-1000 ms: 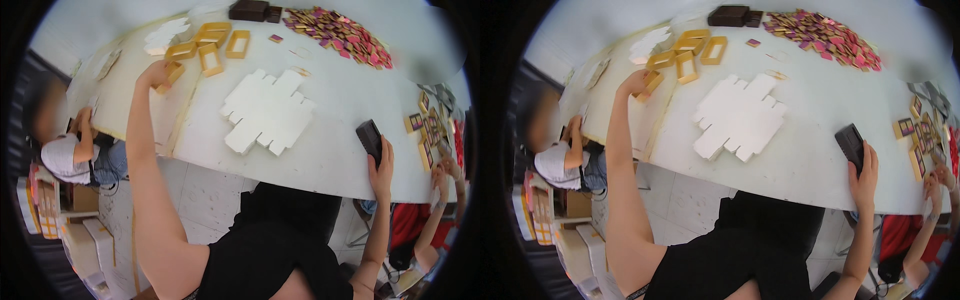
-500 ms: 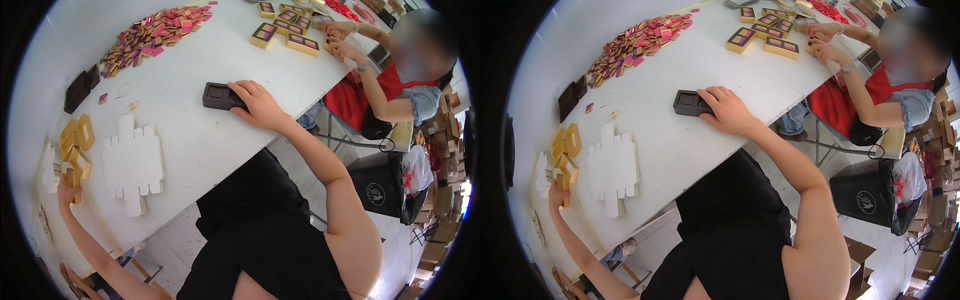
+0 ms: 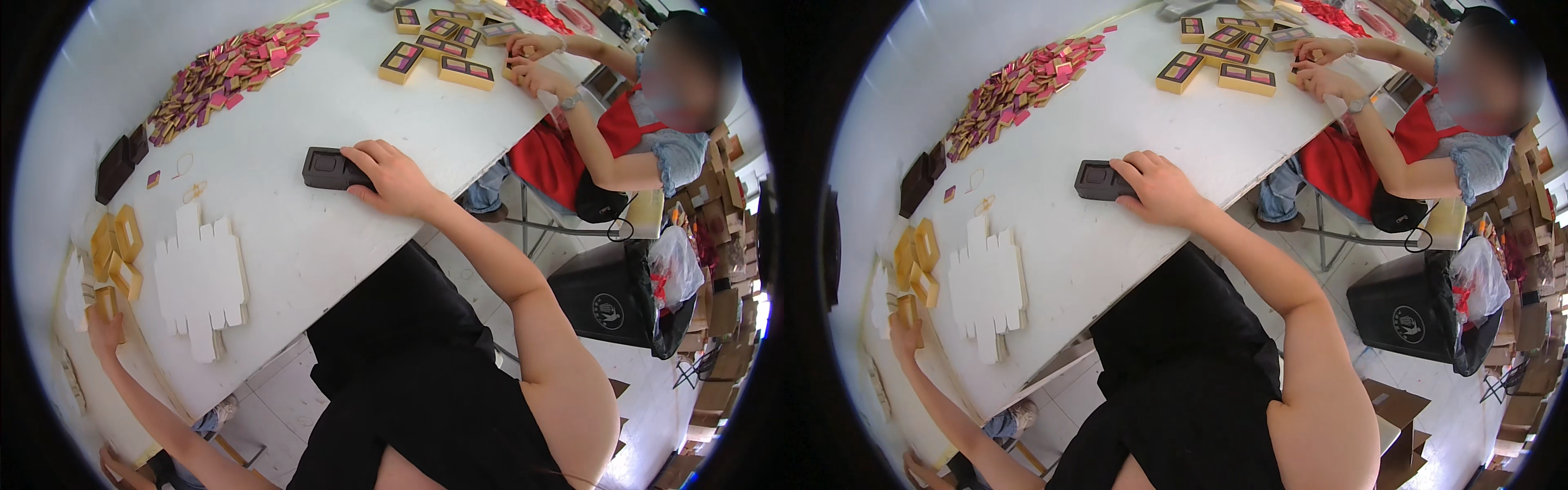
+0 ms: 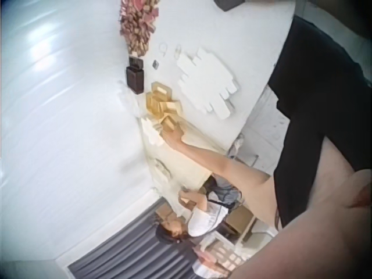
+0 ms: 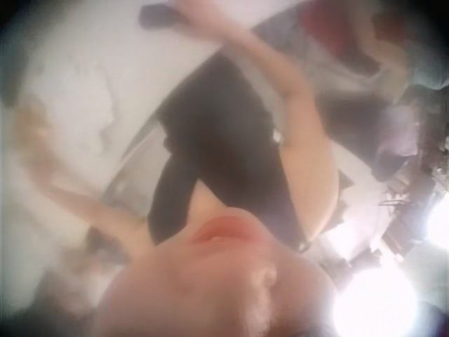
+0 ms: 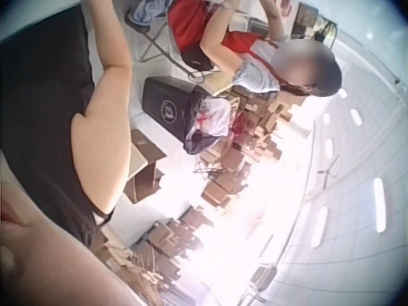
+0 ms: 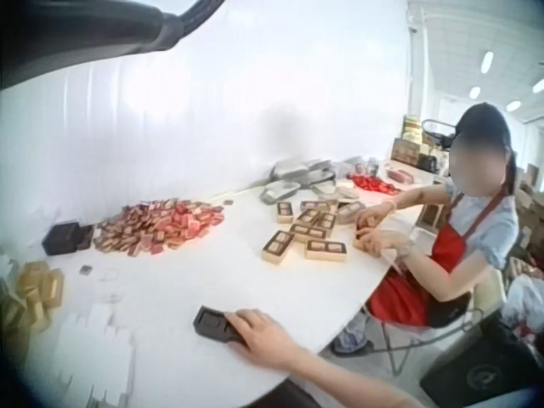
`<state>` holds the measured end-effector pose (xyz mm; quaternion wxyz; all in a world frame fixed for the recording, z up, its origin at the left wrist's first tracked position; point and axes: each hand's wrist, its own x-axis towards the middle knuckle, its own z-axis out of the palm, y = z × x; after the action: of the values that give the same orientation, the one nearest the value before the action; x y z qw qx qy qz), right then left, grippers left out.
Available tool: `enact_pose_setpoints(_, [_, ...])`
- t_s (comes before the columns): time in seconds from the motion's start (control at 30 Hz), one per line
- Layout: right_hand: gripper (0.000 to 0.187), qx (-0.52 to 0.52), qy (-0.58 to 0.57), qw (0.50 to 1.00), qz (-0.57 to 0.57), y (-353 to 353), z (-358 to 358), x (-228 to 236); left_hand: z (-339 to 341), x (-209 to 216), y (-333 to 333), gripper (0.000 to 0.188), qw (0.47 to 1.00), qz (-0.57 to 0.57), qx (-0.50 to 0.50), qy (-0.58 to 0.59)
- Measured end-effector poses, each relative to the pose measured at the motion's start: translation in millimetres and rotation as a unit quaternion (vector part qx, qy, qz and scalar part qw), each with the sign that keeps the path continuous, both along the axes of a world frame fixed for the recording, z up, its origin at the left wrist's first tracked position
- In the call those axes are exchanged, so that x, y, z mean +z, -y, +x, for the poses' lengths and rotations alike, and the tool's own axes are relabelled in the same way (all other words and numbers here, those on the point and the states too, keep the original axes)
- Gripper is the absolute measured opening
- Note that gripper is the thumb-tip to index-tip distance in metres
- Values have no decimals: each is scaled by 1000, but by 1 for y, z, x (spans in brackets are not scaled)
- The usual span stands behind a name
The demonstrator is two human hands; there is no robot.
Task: The person assembles a makeup compact by placing a black plastic insert into a gold cardboard box, inserting pink and purple powder pans, and closing the lid. The person then folds and assembles additional gold cardboard boxes.
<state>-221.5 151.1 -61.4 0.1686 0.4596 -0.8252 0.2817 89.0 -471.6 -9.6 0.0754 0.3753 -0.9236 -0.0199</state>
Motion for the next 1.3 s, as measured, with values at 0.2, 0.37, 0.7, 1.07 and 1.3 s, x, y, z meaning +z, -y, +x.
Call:
enact_pose_setpoints(0.2, [60,-26,-12,1000,-1,1,1,1,-81,88,-200,73,940,85,-285,-167])
enact_pose_setpoints(0.37, [61,-155,-7,987,-43,-5,-3,-1,-175,83,-342,77,853,58,-519,-24])
enact_pose_setpoints(0.7, [62,-137,38,987,-78,-5,-6,0,-263,-25,-353,82,854,32,-508,-106])
enact_pose_setpoints(1.07, [63,-144,48,985,-78,-6,-7,2,-259,-18,-354,80,847,51,-514,-125])
enact_pose_setpoints(1.3, [64,-75,180,967,-165,-9,-3,15,-258,-28,-347,99,839,2,-514,-180])
